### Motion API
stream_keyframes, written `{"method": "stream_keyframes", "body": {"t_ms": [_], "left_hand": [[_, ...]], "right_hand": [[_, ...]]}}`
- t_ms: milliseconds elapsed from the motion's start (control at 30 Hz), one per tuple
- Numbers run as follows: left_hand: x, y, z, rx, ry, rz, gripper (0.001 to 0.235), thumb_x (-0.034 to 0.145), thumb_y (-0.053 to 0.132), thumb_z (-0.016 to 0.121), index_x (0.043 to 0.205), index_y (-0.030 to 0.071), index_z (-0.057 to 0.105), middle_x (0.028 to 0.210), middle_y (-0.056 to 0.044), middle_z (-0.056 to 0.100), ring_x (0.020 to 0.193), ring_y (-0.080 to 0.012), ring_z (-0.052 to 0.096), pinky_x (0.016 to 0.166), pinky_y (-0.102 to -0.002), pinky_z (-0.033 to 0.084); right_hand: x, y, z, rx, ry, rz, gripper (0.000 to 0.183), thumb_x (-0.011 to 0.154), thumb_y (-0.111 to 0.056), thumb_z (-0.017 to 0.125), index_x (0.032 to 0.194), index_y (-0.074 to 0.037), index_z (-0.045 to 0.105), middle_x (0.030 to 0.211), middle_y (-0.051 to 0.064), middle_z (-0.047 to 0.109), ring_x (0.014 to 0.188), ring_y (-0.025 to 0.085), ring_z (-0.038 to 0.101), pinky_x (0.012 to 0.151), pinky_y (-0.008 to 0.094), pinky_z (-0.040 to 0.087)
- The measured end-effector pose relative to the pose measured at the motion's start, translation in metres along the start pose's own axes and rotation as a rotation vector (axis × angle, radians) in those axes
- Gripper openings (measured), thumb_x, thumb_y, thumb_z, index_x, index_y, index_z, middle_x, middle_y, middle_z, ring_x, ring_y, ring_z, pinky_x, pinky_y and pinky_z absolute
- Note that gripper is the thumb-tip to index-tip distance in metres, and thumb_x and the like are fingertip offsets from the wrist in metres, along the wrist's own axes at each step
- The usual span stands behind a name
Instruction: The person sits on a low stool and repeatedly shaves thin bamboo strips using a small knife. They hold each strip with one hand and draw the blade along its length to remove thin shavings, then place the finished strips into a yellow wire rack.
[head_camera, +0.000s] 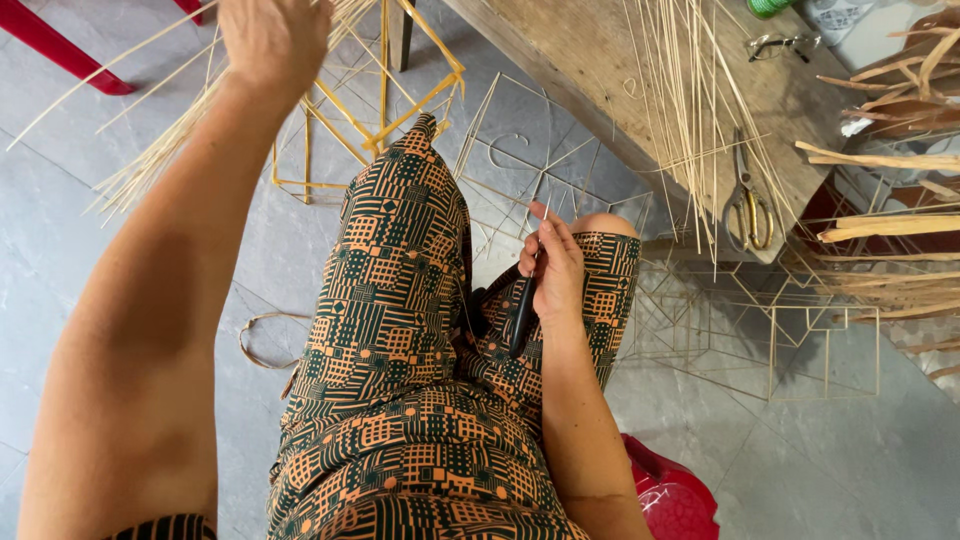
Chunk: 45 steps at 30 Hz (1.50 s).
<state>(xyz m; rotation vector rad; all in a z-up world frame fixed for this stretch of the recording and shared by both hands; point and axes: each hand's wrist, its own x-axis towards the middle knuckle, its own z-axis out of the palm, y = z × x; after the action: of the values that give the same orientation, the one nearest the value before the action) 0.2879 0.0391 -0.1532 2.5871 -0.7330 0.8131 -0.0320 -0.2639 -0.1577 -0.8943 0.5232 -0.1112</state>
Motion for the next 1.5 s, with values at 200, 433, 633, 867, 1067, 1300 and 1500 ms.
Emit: {"method": "stream_keyframes", "body": {"t_ms": [200, 433, 633, 867, 1067, 1300, 1500], "left_hand": [[-0.006, 0.028, 0.001, -0.011, -0.095, 0.037, 0.025, 0.088, 0.023, 0.079, 0.103, 0.007, 0.069, 0.104, -0.013, 0.068, 0.101, -0.0342, 0.063, 0.080, -0.048, 0.049], [0.000, 0.026, 0.022, 0.137, -0.035, 0.025, 0.017, 0.086, 0.013, 0.073, 0.099, 0.004, 0.067, 0.112, -0.012, 0.067, 0.110, -0.0319, 0.063, 0.080, -0.043, 0.051], [0.024, 0.027, 0.009, -0.205, -0.054, -0.214, 0.005, 0.085, 0.014, 0.074, 0.088, 0.010, 0.075, 0.080, -0.013, 0.071, 0.071, -0.0329, 0.068, 0.061, -0.045, 0.054], [0.041, 0.020, -0.014, -0.603, -0.319, -0.453, 0.013, 0.093, 0.019, 0.072, 0.093, 0.008, 0.079, 0.077, -0.005, 0.077, 0.065, -0.0051, 0.070, 0.064, -0.026, 0.055], [0.045, 0.023, -0.034, -0.983, -0.466, -0.662, 0.013, 0.097, 0.020, 0.075, 0.098, 0.009, 0.080, 0.072, -0.002, 0.066, 0.055, -0.0069, 0.051, 0.046, -0.025, 0.039], [0.035, 0.019, -0.020, -0.824, -0.384, -0.467, 0.014, 0.098, 0.022, 0.076, 0.096, 0.008, 0.077, 0.077, -0.005, 0.072, 0.061, -0.0114, 0.065, 0.054, -0.029, 0.050], [0.016, 0.018, 0.008, -0.275, -0.123, -0.273, 0.007, 0.091, 0.012, 0.072, 0.094, 0.012, 0.079, 0.082, -0.013, 0.073, 0.070, -0.0315, 0.069, 0.063, -0.046, 0.055]], "right_hand": [[0.002, 0.002, 0.001, -0.028, 0.007, 0.003, 0.034, 0.103, -0.018, 0.060, 0.134, -0.003, 0.061, 0.073, 0.002, 0.056, 0.057, 0.011, 0.050, 0.050, 0.024, 0.040], [0.002, 0.003, -0.001, -0.022, 0.018, -0.004, 0.035, 0.103, -0.018, 0.060, 0.134, -0.002, 0.061, 0.073, 0.002, 0.057, 0.056, 0.012, 0.050, 0.049, 0.024, 0.040], [0.003, 0.003, -0.002, -0.003, 0.006, -0.009, 0.034, 0.103, -0.018, 0.061, 0.133, -0.001, 0.061, 0.072, 0.002, 0.057, 0.055, 0.012, 0.050, 0.048, 0.023, 0.039], [0.002, 0.005, -0.003, -0.007, -0.012, -0.003, 0.034, 0.103, -0.018, 0.060, 0.132, -0.002, 0.062, 0.072, 0.003, 0.057, 0.055, 0.012, 0.050, 0.048, 0.024, 0.040], [-0.001, 0.005, -0.003, -0.014, -0.017, -0.003, 0.033, 0.103, -0.018, 0.060, 0.132, -0.002, 0.062, 0.073, 0.003, 0.057, 0.055, 0.012, 0.051, 0.049, 0.024, 0.040], [-0.003, 0.004, -0.001, -0.028, -0.007, -0.003, 0.033, 0.103, -0.019, 0.060, 0.132, -0.002, 0.062, 0.073, 0.002, 0.057, 0.056, 0.012, 0.051, 0.049, 0.024, 0.040], [-0.004, 0.003, 0.001, -0.031, -0.022, -0.004, 0.034, 0.104, -0.019, 0.060, 0.133, -0.002, 0.061, 0.073, 0.002, 0.057, 0.057, 0.011, 0.051, 0.050, 0.024, 0.040]]}}
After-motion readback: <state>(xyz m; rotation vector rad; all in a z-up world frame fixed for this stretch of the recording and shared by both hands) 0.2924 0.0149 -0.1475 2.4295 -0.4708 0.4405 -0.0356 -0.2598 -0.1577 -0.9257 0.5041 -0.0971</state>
